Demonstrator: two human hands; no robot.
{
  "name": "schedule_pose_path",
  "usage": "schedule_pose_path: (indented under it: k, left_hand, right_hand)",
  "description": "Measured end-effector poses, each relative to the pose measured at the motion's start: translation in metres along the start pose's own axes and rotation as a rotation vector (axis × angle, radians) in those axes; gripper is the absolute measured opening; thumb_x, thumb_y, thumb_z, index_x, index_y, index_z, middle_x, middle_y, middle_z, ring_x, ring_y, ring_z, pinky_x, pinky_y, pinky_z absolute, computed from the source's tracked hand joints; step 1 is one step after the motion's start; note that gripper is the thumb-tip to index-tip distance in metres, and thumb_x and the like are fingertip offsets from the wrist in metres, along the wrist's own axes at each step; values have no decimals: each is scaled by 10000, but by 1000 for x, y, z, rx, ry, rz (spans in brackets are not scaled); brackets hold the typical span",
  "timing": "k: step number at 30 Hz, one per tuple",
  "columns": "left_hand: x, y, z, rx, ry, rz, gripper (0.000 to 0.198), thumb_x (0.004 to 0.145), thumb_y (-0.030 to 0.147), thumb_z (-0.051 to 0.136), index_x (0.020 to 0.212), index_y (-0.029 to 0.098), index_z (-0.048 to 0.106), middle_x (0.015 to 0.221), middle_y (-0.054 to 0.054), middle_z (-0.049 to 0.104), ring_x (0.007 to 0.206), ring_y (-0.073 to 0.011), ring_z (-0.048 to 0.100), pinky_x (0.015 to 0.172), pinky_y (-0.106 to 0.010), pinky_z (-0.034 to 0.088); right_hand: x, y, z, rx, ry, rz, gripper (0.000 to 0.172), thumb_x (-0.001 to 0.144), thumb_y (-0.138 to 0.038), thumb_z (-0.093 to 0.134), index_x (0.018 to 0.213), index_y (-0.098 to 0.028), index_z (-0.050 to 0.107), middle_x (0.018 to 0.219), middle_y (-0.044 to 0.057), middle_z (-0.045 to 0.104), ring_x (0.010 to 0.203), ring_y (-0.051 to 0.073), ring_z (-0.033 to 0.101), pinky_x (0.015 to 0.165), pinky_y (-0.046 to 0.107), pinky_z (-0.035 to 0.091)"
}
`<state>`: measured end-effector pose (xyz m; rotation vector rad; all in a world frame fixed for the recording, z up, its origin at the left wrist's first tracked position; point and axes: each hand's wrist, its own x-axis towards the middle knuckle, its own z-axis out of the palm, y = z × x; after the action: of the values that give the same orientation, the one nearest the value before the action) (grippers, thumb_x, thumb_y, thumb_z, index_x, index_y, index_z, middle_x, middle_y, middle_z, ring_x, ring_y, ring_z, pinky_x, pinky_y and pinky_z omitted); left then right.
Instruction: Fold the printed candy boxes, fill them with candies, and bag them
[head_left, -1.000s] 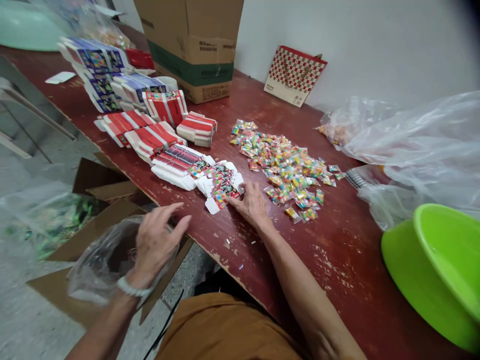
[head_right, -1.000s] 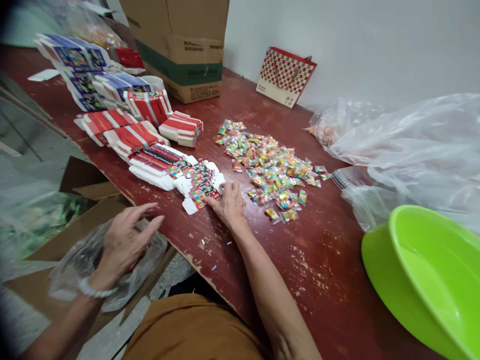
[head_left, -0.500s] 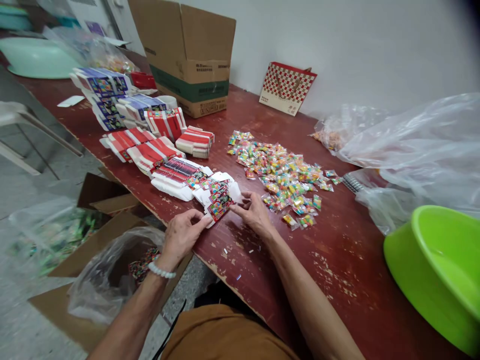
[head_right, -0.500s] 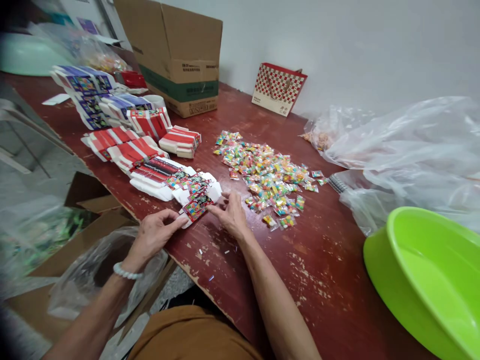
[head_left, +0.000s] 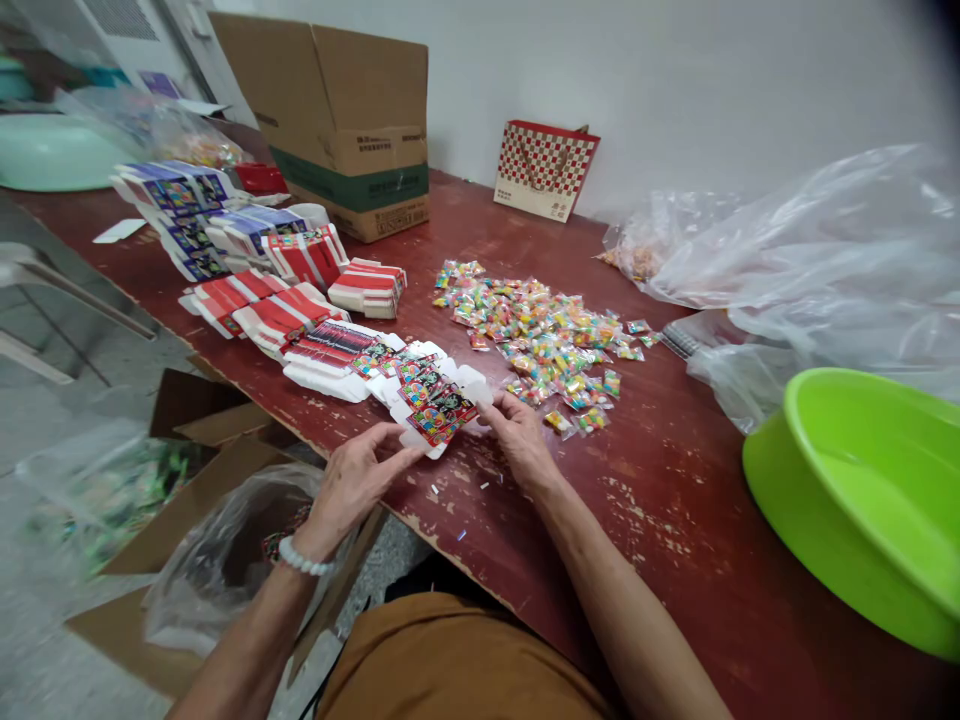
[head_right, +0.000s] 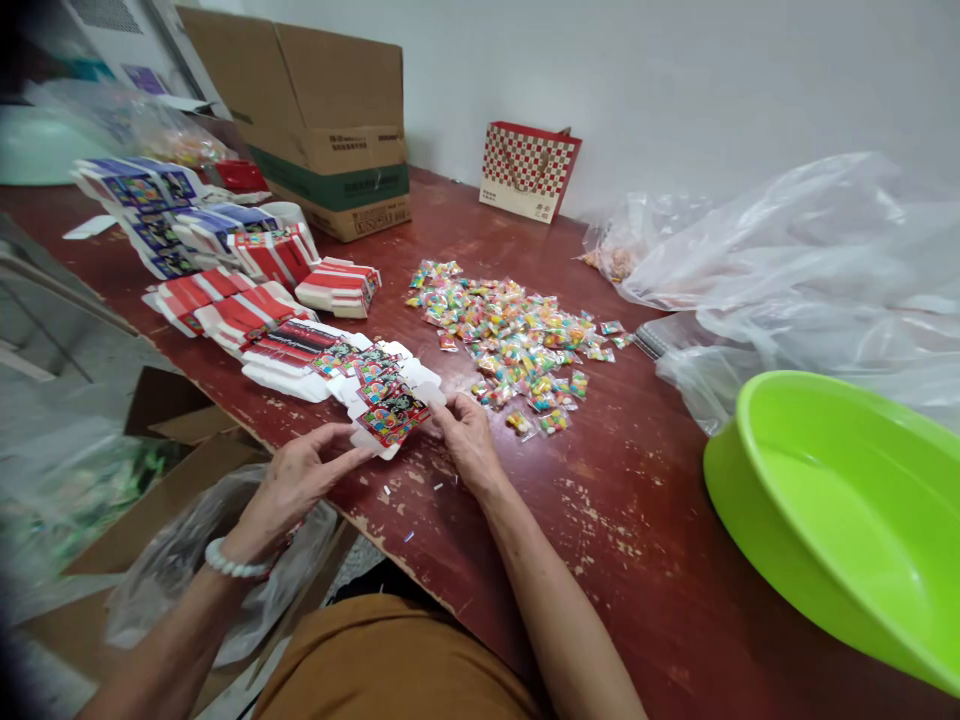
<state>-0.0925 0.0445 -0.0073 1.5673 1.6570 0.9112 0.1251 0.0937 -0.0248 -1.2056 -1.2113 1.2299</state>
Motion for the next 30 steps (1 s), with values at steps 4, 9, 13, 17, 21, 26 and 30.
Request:
schedule_pose_path:
  k: [4,9,13,17,21,26,30]
  left_hand:
    - [-5,13,-5,147,244,123,483,759,514,733,1099,175,680,1058,-101,722,941,-260,658,860,-375,504]
    - [-9,35,-1,-434,-404,-125,566,820,642,650,1098,152,707,998,-118,747,912,-277,696,787,-365,542]
    - [-18,40,13,-884,-951,-283,634,681,632,798,1059,127,729,928,-139,757,795,-285,738,719,-365,578]
    - [-28,42,25,-1045,-962,-327,558,612,493,898,1011,136,741,755,-57,717,635,-225,728,654,-325,584]
    - [-33,48,27,-959,-810,-301,375,636,414,901,754,112,713,639,-40,687,533,-172,688,569,-265,572]
    - [-36,50,28,-856,-645,-323,357,685,389,877,862,128,709,705,-54,726,551,-180,693,524,-273,578]
    - [-37,49,37,-830,-572,-344,375,698,418,859,837,117,682,718,-62,721,564,-180,688,517,-258,557]
  right_hand:
    - [-12,-7,-12,-9,19,-6,307,800,-490,673,740,-194,615,691,-23,580,655,138,488,636,253,392]
    - [-34,-15,-16,176,-205,96,355,807,-556,702,830,-214,609,769,-12,612,664,140,530,620,255,440]
    - [-48,-26,-17,262,-374,70,348,817,-538,734,844,-212,614,779,-13,603,672,124,537,631,250,452]
    - [-55,-36,-18,304,-409,33,305,838,-495,744,873,-212,635,808,-6,621,692,118,565,658,252,475]
    - [-64,-44,-14,400,-471,85,324,829,-440,770,1045,-238,639,870,0,645,616,103,585,553,235,492]
    - [-72,-44,-7,422,-390,88,542,755,-339,844,1234,-291,594,1006,14,676,649,111,625,539,228,528]
    - [-75,-39,-2,352,-330,194,300,801,-422,771,975,-200,670,676,-21,634,437,101,522,415,238,453]
